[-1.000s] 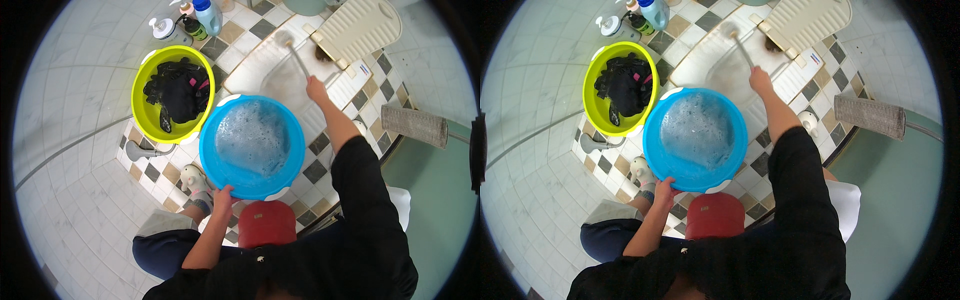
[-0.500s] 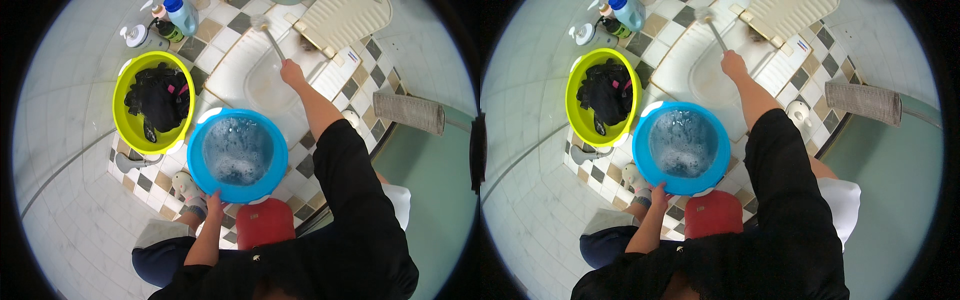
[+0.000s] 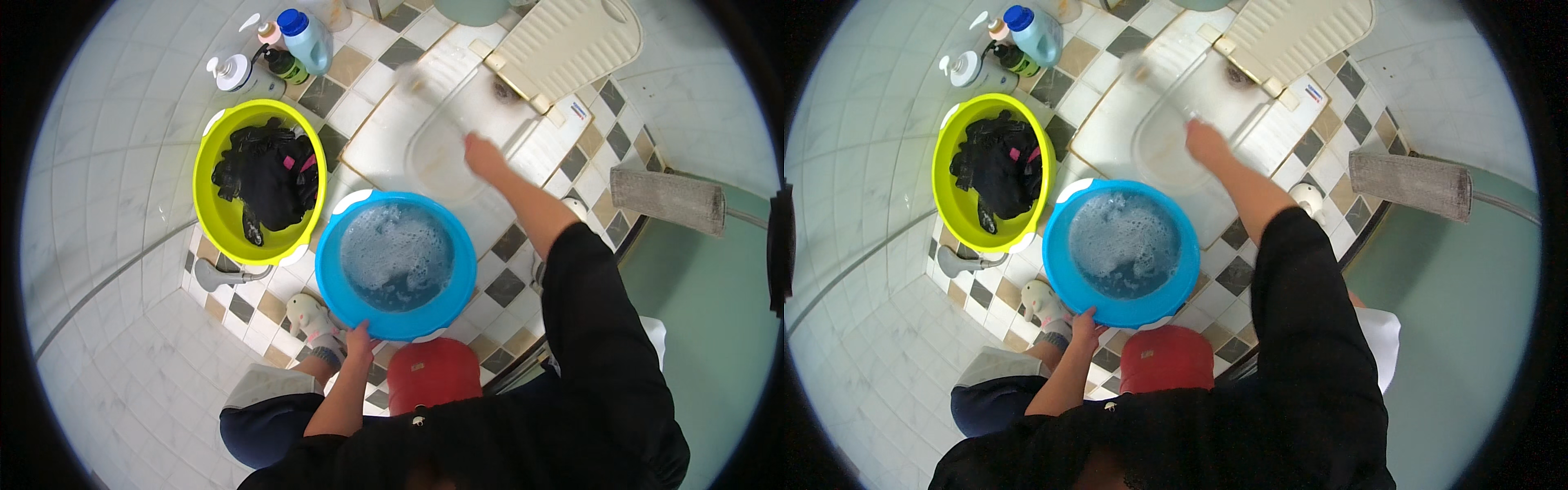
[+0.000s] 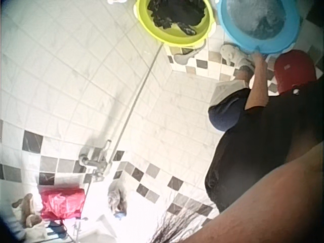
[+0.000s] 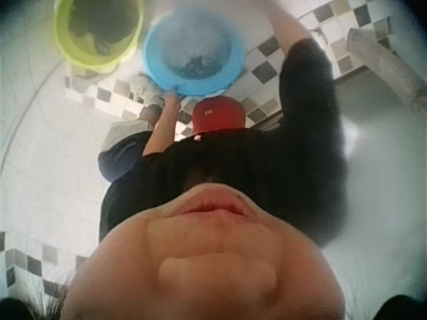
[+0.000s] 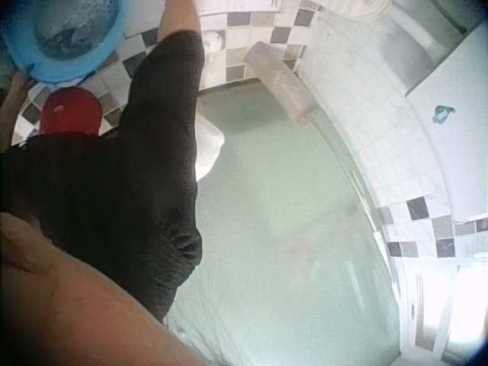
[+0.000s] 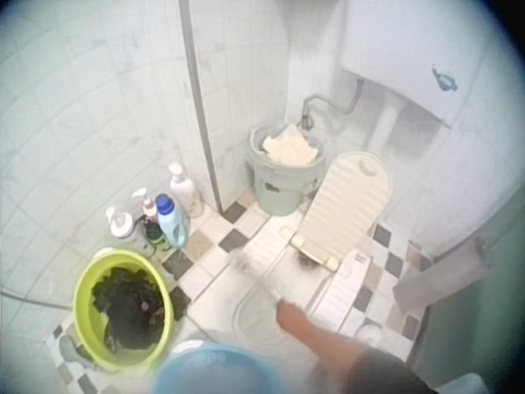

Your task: The person hand washes dark clothing items in a blue basin filled with soapy water, then rinses them using a handheld shower head. The person transfers the wet clothes to a yellow basin and continues to rinse them with water from the shower head.

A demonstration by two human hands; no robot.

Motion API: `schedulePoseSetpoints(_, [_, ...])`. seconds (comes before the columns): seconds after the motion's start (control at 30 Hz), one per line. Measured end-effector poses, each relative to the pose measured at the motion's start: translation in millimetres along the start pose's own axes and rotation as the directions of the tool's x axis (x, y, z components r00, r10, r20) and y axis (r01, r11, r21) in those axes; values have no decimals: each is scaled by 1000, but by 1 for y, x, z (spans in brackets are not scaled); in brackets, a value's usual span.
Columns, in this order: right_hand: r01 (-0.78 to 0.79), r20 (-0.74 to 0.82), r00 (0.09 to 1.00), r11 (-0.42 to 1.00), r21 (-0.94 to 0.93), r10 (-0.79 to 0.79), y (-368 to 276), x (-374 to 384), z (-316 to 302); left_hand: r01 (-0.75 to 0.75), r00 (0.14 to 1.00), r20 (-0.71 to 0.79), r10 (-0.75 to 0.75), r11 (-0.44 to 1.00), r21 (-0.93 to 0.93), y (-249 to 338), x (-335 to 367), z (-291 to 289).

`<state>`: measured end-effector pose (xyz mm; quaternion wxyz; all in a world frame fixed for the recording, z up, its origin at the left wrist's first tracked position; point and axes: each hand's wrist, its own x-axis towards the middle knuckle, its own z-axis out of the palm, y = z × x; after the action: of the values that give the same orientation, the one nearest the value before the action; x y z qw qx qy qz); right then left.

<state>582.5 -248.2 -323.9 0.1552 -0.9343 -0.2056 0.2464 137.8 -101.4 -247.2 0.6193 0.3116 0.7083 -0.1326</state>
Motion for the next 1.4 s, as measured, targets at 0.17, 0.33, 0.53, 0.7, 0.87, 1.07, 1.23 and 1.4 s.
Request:
schedulePoseSetpoints(0.17, [10, 164, 986, 998, -60, 0, -14, -32, -9, 10, 998, -54, -11, 1000, -14, 4, -12, 6])
schedulePoseSetpoints(0.33, [-162, -101, 979, 979, 127, 175, 18, 14, 9, -18, 999, 29, 17, 999, 27, 8, -8, -1])
schedulePoseSetpoints(0.53, [-102, 56, 994, 993, 66, 99, 22, -29, 14, -1, 1000, 11, 1, 1000, 13, 5, -7, 4])
schedulePoseSetpoints(0.7, [-72, -119, 988, 977, 199, 97, 29, -34, 42, -13, 1000, 3, 13, 1000, 21, 6, -9, 6])
schedulePoseSetpoints(0.87, [-63, 47, 997, 993, 103, 59, 36, -61, 37, 4, 1000, -7, -4, 1000, -7, -2, -4, -1])
schedulePoseSetpoints(1.07, [-119, -53, 990, 977, 179, 130, 29, -27, 46, 16, 1000, -8, -16, 1000, 11, 6, -4, 3])
schedulePoseSetpoints(1.23, [13, 46, 999, 1000, -13, -12, 2, -5, 24, 12, 1000, -24, -13, 1000, -13, 0, -1, 5])
schedulePoseSetpoints(1.4, [-45, -40, 998, 994, 95, 49, 2, 8, 39, -12, 1000, -2, 12, 1000, 4, -4, 8, 0])
